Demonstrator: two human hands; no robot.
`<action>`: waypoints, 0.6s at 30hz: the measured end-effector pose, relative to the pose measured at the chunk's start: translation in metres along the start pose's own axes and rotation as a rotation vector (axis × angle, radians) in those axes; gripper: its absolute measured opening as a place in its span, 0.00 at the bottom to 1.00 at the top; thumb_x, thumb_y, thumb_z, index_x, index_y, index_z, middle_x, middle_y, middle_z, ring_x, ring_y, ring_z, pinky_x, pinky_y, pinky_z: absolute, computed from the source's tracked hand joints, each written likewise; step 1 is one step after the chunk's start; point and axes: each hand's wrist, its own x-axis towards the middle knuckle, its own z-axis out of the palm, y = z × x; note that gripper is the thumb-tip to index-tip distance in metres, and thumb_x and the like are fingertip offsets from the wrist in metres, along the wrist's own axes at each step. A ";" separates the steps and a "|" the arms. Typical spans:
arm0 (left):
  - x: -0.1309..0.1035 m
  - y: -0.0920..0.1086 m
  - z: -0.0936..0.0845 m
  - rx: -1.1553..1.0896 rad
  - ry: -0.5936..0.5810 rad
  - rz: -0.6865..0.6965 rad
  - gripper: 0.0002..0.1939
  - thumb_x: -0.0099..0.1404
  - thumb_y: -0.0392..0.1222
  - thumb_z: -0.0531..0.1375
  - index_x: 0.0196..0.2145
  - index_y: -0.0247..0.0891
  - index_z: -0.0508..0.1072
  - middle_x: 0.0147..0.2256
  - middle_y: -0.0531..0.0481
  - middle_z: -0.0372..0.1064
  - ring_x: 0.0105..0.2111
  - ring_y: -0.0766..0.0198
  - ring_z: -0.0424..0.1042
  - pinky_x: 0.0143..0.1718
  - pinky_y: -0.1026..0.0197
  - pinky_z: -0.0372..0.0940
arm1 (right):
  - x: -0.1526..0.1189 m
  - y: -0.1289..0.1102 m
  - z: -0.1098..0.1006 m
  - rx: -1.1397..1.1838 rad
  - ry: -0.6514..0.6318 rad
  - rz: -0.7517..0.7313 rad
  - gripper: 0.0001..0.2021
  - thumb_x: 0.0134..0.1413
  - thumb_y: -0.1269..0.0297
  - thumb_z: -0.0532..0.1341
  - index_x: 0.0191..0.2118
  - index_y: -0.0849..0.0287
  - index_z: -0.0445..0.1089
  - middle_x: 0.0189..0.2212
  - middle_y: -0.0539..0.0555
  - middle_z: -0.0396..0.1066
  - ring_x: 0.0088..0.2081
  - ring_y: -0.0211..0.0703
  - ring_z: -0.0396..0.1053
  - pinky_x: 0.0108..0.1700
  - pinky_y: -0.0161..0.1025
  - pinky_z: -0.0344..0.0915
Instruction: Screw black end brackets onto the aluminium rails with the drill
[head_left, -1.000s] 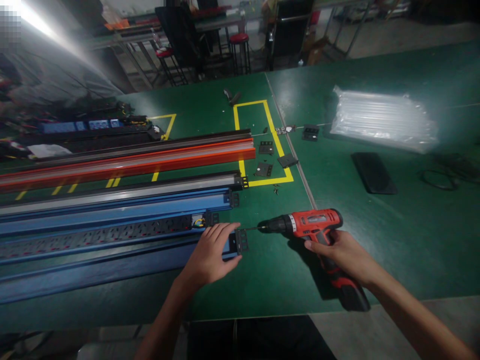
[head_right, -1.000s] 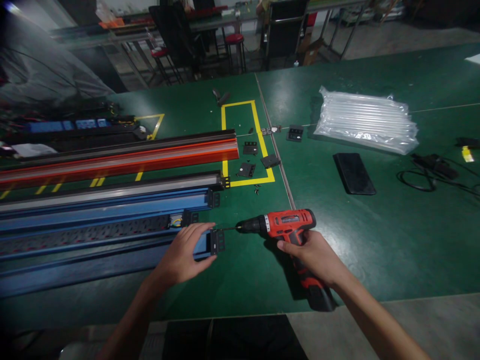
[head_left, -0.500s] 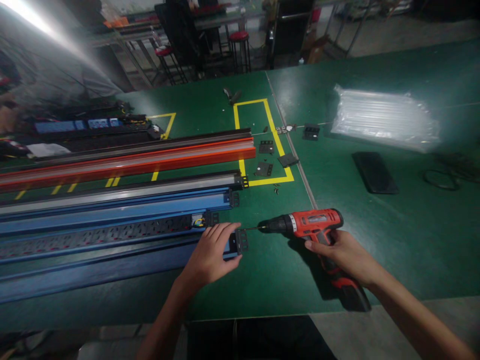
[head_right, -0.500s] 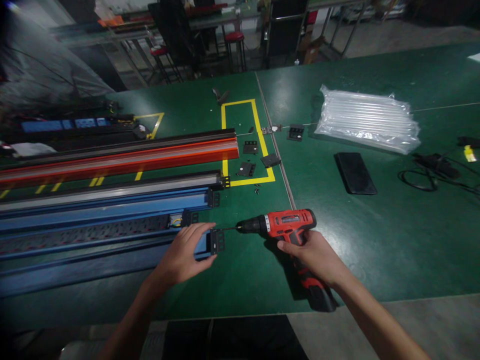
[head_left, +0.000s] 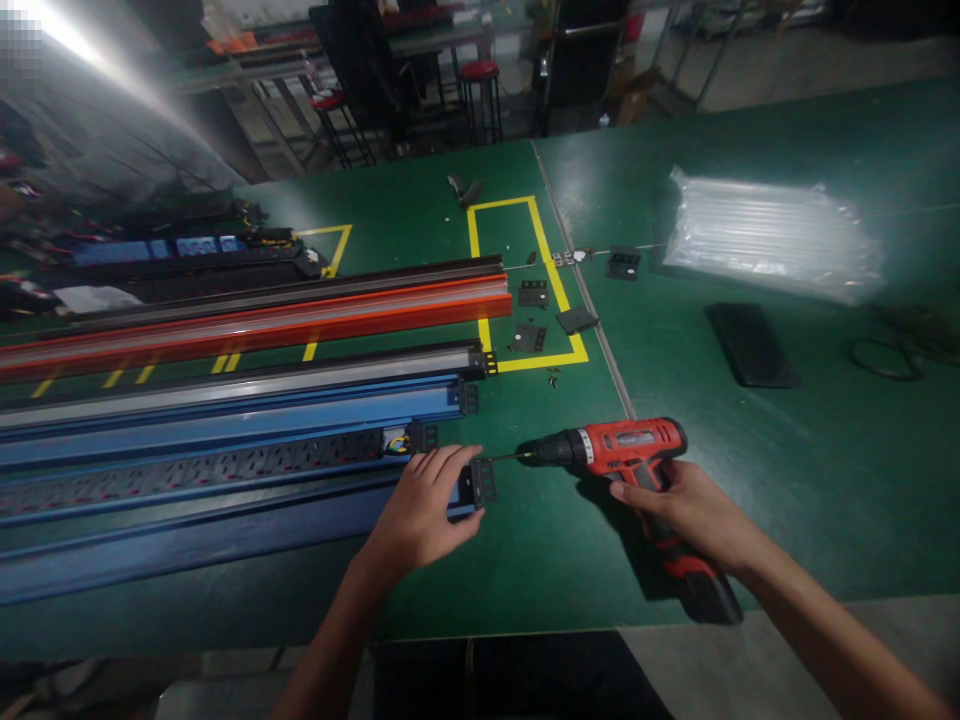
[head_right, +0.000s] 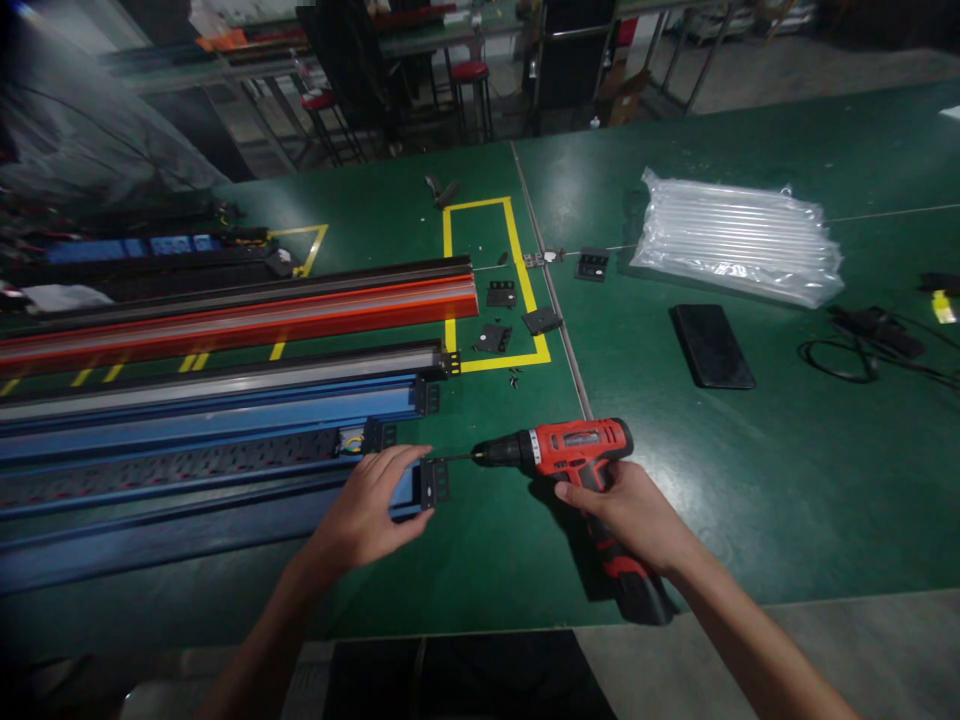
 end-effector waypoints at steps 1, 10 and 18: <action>0.000 0.000 0.000 -0.001 0.000 0.000 0.35 0.63 0.40 0.65 0.65 0.43 0.59 0.60 0.43 0.68 0.58 0.49 0.68 0.59 0.46 0.63 | 0.000 0.000 0.000 0.005 -0.001 -0.002 0.20 0.48 0.45 0.71 0.33 0.57 0.70 0.23 0.50 0.70 0.23 0.40 0.68 0.25 0.38 0.65; 0.000 0.001 0.002 0.007 0.002 -0.008 0.35 0.63 0.40 0.65 0.65 0.43 0.59 0.60 0.43 0.68 0.58 0.49 0.68 0.59 0.46 0.63 | 0.002 0.002 0.001 0.031 0.000 -0.003 0.19 0.48 0.46 0.71 0.34 0.57 0.71 0.23 0.50 0.70 0.23 0.39 0.68 0.25 0.39 0.66; 0.000 0.002 0.000 0.016 -0.006 -0.012 0.35 0.63 0.40 0.64 0.65 0.43 0.58 0.60 0.42 0.67 0.59 0.49 0.67 0.59 0.46 0.62 | 0.003 0.005 0.001 0.042 -0.015 0.000 0.20 0.49 0.45 0.71 0.34 0.57 0.70 0.23 0.49 0.69 0.23 0.39 0.67 0.25 0.38 0.66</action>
